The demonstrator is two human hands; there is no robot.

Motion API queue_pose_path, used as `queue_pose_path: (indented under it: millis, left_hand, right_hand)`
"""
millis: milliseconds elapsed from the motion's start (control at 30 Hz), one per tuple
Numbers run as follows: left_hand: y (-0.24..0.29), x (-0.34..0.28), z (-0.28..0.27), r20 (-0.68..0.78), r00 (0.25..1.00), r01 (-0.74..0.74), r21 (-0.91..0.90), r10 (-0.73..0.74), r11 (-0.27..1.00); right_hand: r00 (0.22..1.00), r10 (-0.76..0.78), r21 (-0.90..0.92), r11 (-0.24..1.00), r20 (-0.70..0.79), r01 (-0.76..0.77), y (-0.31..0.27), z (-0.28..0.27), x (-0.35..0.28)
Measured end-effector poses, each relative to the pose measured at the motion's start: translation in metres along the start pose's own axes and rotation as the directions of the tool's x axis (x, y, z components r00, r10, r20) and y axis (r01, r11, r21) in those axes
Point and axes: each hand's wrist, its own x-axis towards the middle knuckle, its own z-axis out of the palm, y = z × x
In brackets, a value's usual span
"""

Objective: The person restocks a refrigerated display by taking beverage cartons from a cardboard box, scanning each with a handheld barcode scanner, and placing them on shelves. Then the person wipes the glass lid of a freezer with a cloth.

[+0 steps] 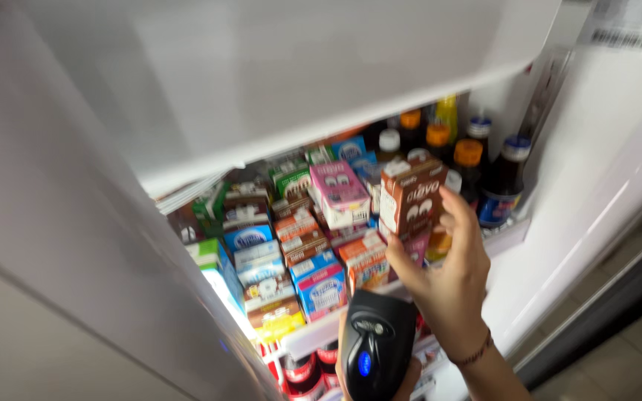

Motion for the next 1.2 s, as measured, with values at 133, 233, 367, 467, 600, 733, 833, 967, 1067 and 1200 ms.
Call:
queue_pose_path:
  millis: [133, 233, 367, 467, 600, 733, 833, 967, 1067, 1200]
  left_hand:
    - [-0.014, -0.012, -0.004, 0.007, 0.999, 0.032, -0.007, -0.032, 0.999]
    - [-0.025, -0.017, -0.005, 0.006, 0.998, 0.057, -0.017, -0.057, 0.998]
    - [-0.03, -0.025, -0.009, 0.003, 0.996, 0.086, -0.027, -0.085, 0.996]
    - [-0.03, -0.031, -0.011, 0.0, 0.995, 0.104, -0.031, -0.104, 0.994]
    - [-0.027, -0.027, -0.015, 0.021, 0.993, 0.119, -0.04, -0.118, 0.992]
    - [-0.015, -0.019, -0.013, 0.0, 0.993, 0.116, -0.095, -0.116, 0.989]
    - [-0.005, -0.021, -0.016, -0.004, 0.995, 0.101, -0.108, -0.102, 0.989]
    - [0.001, -0.023, -0.02, -0.029, 0.999, 0.016, 0.02, -0.015, 1.0]
    - [-0.003, -0.03, -0.02, -0.087, 0.993, 0.077, -0.028, -0.079, 0.997]
    - [-0.018, -0.037, -0.024, -0.089, 0.98, 0.172, -0.083, -0.179, 0.982]
  right_hand:
    - [0.999, 0.041, -0.003, 0.999, -0.009, -0.041, 0.004, 0.005, -0.005]
    - [0.999, 0.036, 0.004, 0.999, -0.019, -0.036, 0.005, 0.009, -0.008]
    - [1.0, 0.011, 0.001, 1.0, -0.018, -0.011, 0.004, 0.012, -0.01]
    - [0.999, -0.044, -0.022, 0.999, -0.022, 0.043, 0.005, 0.01, -0.012]
    - [0.999, -0.029, 0.04, 0.999, -0.016, 0.029, 0.004, 0.01, -0.013]
    - [1.0, -0.029, -0.024, 0.999, 0.004, 0.029, -0.001, 0.01, -0.008]
    - [0.999, -0.014, -0.032, 0.999, 0.03, 0.014, -0.004, 0.008, -0.008]
    - [1.0, 0.001, 0.0, 1.0, 0.02, -0.001, -0.002, 0.007, -0.01]
    - [1.0, 0.003, 0.028, 1.0, 0.019, -0.004, 0.003, 0.01, -0.014]
    - [1.0, -0.028, 0.095, 0.995, 0.009, 0.027, 0.009, 0.015, -0.018]
